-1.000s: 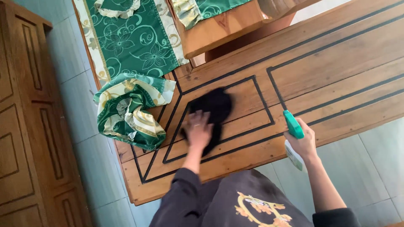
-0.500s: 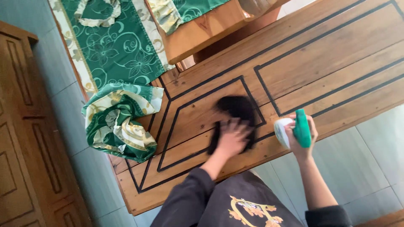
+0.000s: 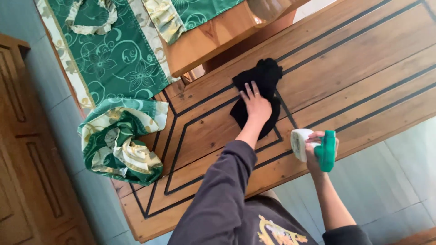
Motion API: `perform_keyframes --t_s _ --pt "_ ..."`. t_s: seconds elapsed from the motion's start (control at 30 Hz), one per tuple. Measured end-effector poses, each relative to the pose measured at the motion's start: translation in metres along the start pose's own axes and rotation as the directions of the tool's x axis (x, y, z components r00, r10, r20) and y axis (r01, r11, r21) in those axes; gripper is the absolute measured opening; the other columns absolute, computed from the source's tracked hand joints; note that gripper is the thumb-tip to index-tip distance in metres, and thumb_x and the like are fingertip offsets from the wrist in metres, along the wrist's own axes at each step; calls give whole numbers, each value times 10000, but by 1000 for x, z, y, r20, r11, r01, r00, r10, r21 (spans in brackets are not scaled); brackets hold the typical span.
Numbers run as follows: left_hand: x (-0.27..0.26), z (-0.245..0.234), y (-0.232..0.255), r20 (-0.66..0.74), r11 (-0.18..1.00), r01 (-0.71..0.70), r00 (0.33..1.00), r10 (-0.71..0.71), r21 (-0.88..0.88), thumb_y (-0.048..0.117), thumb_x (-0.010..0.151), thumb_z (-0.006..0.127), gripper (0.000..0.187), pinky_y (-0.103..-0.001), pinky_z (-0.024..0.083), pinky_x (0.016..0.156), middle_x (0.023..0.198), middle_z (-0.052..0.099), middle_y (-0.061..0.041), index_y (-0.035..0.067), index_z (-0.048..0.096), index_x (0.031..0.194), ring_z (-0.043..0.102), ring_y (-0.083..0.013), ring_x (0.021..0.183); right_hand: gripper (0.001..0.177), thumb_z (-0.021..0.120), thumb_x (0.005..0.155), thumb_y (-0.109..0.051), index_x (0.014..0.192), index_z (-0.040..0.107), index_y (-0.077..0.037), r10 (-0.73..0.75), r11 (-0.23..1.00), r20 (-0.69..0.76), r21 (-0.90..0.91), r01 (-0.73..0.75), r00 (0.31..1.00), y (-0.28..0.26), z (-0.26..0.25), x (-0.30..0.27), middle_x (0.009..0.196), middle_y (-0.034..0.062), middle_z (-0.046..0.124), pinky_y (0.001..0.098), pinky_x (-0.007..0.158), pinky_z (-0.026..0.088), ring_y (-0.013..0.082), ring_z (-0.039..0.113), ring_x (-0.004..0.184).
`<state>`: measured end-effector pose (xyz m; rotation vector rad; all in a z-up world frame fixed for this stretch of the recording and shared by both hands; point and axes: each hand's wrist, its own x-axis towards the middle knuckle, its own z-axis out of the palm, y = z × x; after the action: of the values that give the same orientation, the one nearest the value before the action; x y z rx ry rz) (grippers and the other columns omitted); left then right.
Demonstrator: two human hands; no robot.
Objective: Cleaning a wooden bench with spray and a cloth.
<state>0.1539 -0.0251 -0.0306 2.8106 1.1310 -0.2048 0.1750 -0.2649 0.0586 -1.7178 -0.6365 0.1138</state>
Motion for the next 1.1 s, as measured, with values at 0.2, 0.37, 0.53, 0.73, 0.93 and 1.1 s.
perform_keyframes --t_s 0.2,0.37,0.53,0.73,0.93,1.1 --pt "-93 -7 17 44 938 -343 939 341 54 262 841 628 457 -726 135 1208 1638 285 -354 -58 729 1152 230 -557 1518 387 649 915 16 1235 431 10 -23 998 -23 61 25 999 -1 4 -3 1153 144 625 305 884 556 192 681 922" --pt "-151 -10 27 -8 914 -404 914 405 34 290 810 653 611 -729 145 1201 1605 347 -312 -94 670 1285 280 -490 1507 419 652 923 19 1256 398 16 -20 996 -4 85 20 1000 2 -2 -8 1177 157 620 312 890 567 195 685 923" --pt "-114 -10 25 -164 950 -270 956 245 -157 344 866 639 627 -785 134 1127 1551 407 -292 -148 647 1255 308 -544 1466 409 642 917 11 1250 405 24 -14 1000 4 24 14 1000 2 2 -4 1177 155 613 308 896 566 198 685 931" --pt "-116 21 24 -20 901 -406 913 408 -152 355 994 633 399 -746 170 1241 1523 421 -417 -36 714 1000 347 -535 1492 371 639 930 0 1260 471 24 -43 999 -36 -22 43 998 3 1 -6 1155 142 629 316 901 559 199 688 899" --pt "-181 -15 -9 -136 747 -665 738 660 19 265 731 658 561 -520 379 1153 1420 567 -266 -87 708 1165 532 -355 1351 439 680 913 -34 1302 479 -6 -153 988 -28 33 154 988 -3 2 3 1217 168 642 362 961 532 216 697 947" --pt "-255 84 -111 25 669 -741 669 743 -66 2 884 487 230 -524 423 946 1226 588 -200 -12 665 1030 537 -337 1193 448 696 933 -63 1309 456 -23 -19 985 33 173 13 999 -10 0 -1 1268 156 624 368 980 562 229 709 1051"
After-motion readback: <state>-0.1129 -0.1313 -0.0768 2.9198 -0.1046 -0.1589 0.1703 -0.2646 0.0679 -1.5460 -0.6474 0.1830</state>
